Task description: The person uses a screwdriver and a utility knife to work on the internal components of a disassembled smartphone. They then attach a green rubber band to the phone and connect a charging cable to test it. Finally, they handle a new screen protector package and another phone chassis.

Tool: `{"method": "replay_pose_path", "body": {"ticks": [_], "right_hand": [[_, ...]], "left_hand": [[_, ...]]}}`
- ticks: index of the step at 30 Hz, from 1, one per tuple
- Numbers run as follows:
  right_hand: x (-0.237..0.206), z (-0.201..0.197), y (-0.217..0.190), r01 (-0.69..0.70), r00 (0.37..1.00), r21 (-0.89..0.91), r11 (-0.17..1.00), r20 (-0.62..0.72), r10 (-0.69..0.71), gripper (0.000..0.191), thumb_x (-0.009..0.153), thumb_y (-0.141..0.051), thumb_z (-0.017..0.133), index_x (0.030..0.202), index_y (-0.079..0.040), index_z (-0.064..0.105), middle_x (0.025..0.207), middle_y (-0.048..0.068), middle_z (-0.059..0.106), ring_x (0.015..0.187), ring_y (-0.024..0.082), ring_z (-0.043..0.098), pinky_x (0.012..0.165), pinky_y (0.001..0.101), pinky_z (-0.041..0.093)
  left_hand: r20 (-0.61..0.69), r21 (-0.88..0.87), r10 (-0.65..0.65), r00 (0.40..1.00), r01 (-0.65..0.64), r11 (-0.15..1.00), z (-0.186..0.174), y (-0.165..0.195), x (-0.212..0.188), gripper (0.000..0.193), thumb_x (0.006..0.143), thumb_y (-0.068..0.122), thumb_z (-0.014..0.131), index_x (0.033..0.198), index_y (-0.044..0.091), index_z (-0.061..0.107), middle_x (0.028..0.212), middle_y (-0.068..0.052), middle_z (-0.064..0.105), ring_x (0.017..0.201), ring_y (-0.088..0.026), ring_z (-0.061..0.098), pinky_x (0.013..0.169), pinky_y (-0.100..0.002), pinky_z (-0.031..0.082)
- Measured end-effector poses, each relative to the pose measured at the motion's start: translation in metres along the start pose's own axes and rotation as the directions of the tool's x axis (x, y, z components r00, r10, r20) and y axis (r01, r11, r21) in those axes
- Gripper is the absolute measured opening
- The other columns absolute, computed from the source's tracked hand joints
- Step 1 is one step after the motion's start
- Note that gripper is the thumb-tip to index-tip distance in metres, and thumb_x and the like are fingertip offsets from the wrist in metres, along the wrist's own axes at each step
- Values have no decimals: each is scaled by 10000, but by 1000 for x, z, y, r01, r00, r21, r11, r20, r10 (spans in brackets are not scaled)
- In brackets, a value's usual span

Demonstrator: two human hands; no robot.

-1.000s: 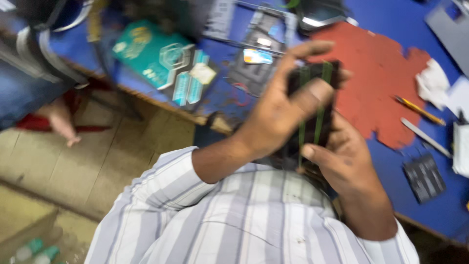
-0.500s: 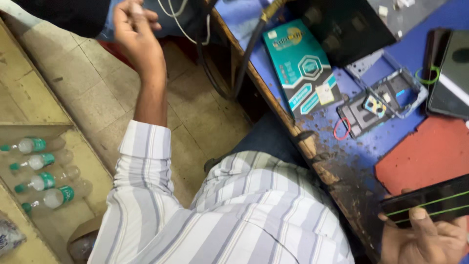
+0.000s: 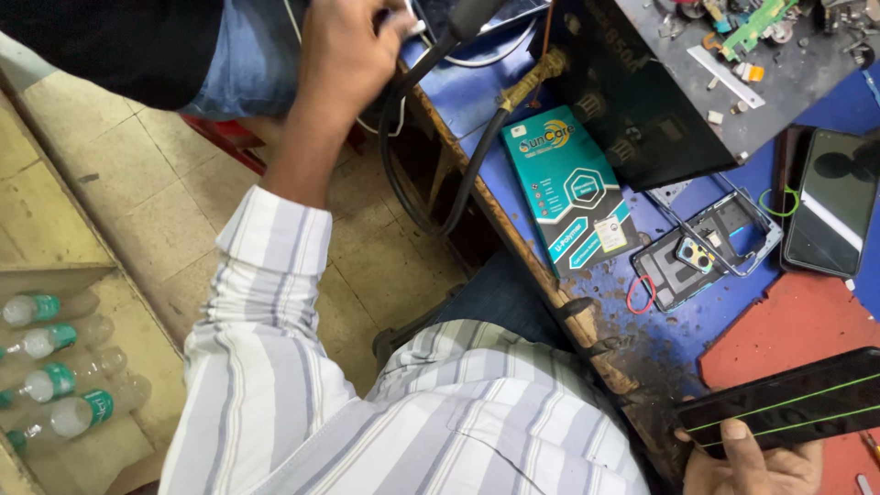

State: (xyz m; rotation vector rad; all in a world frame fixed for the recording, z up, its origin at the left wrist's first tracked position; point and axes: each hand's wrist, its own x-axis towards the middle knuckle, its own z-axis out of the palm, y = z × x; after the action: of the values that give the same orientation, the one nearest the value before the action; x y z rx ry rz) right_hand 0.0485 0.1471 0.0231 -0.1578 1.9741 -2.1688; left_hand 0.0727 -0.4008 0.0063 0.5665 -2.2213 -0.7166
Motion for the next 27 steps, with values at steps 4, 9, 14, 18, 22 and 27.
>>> {"method": "replay_pose_path", "body": {"ticks": [4,9,14,18,22,27], "right_hand": [[3,-3,5,28,998,78,997,55,-32,338,968,145,602,1288,54,547,1050,195,708,910,267,742,772,413,647],[4,-8,15,55,996,157,986,68,-66,286,996,144,629,1256,53,554,1010,179,705,866,253,739,759,401,650],[3,-7,14,75,993,122,990,83,-85,270,1011,150,617,1253,58,541,999,173,698,853,248,732,736,393,639],[1,-1,11,59,998,115,992,29,-63,316,990,127,636,1283,61,537,1008,170,705,846,240,737,747,404,645],[1,1,13,97,995,70,993,27,-99,285,1015,128,622,1279,70,532,1038,178,700,846,240,731,725,391,638],[5,-5,10,-3,1000,-59,998,-25,2,491,899,110,612,1376,29,527,1035,171,713,837,240,720,683,383,609]], "left_hand": [[-14,115,249,968,-245,963,5,7,-7,240,823,147,895,924,12,725,937,-143,691,933,-364,632,833,-467,472],[-11,124,263,965,-260,958,9,-1,-9,201,864,96,874,926,19,699,951,-128,679,947,-344,627,850,-465,476],[24,111,281,959,-282,953,11,-5,-8,213,856,86,864,942,14,683,939,-131,666,936,-348,619,829,-461,475],[65,56,272,960,-276,960,11,-1,-4,202,855,68,847,942,15,673,923,-123,660,943,-336,626,827,-453,482],[113,-15,275,955,-275,961,7,6,3,188,888,69,845,921,4,671,891,-116,668,899,-333,617,802,-446,478],[93,26,316,944,-320,947,7,10,7,186,874,63,796,887,-3,623,839,-137,618,855,-324,590,789,-444,478]]}}
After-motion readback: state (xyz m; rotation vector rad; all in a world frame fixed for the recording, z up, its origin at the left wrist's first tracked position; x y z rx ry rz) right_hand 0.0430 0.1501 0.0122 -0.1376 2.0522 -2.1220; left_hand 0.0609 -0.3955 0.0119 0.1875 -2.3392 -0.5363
